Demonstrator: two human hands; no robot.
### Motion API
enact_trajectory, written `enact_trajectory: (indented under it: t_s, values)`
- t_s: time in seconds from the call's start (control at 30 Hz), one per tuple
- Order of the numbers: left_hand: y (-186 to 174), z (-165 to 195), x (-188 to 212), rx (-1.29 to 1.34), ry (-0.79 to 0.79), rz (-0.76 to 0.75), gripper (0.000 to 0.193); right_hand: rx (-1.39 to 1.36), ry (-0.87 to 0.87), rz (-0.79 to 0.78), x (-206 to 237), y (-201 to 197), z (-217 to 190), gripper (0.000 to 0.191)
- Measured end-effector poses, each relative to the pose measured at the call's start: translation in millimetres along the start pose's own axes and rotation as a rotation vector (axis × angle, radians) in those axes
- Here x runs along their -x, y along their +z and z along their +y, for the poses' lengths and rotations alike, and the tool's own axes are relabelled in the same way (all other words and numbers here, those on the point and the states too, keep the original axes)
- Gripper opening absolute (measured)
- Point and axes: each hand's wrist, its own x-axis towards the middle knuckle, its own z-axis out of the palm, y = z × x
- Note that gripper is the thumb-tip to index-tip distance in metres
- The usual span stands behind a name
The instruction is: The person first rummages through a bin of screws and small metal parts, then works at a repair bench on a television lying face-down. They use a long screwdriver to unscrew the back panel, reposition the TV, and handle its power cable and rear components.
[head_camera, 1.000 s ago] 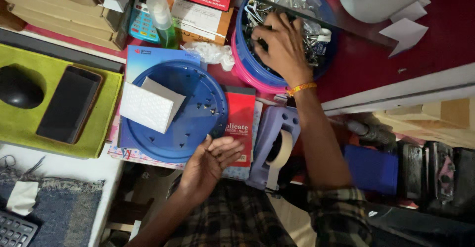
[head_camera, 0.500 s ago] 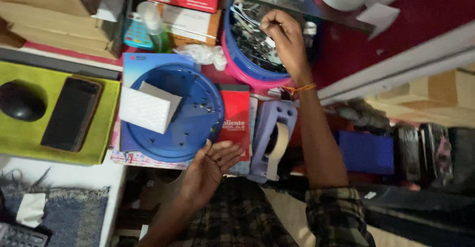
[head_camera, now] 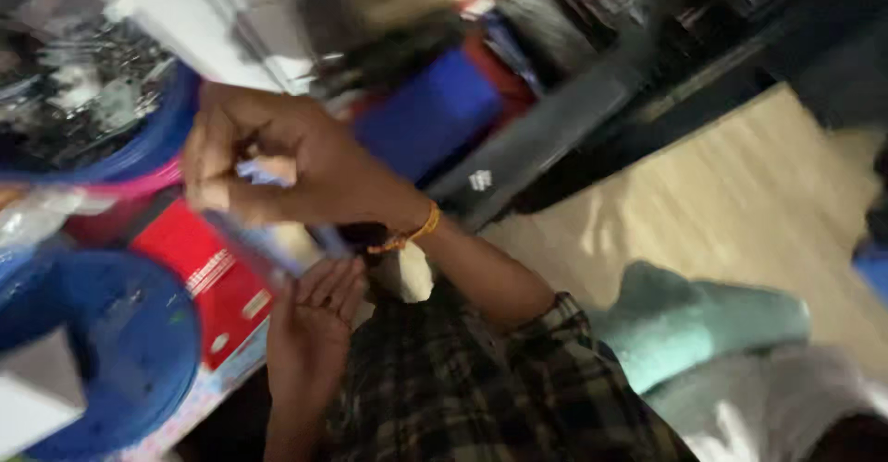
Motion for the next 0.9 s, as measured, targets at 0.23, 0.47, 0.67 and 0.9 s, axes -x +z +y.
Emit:
enact_trajectory:
  t_s: [0.23, 0.47, 0.67, 0.9]
  values:
    - [58.0, -41.1, 2.4, -0.305, -0.121, 0.067, 0.041, 0.048, -0.100, 0.178, 76.0, -68.4, -110.0, 0.014]
    - [118.3, -89.5, -10.5, -0.663, -0.336, 0.003, 0.042, 0.163, -0.476, 0.748, 204.7, -161.1, -171.9, 0.023]
    - [116.4, -96.6, -37.4, -0.529, -0.498, -0.079, 0.044, 0.251, -0.815, 1.084, 335.4, -217.6, -225.9, 0.019]
    - [118.5, -112.0, -67.9, -0.737, -0.468, -0.083, 0.048, 0.364, -0.821, 1.499, 429.3, -254.9, -244.1, 0.029]
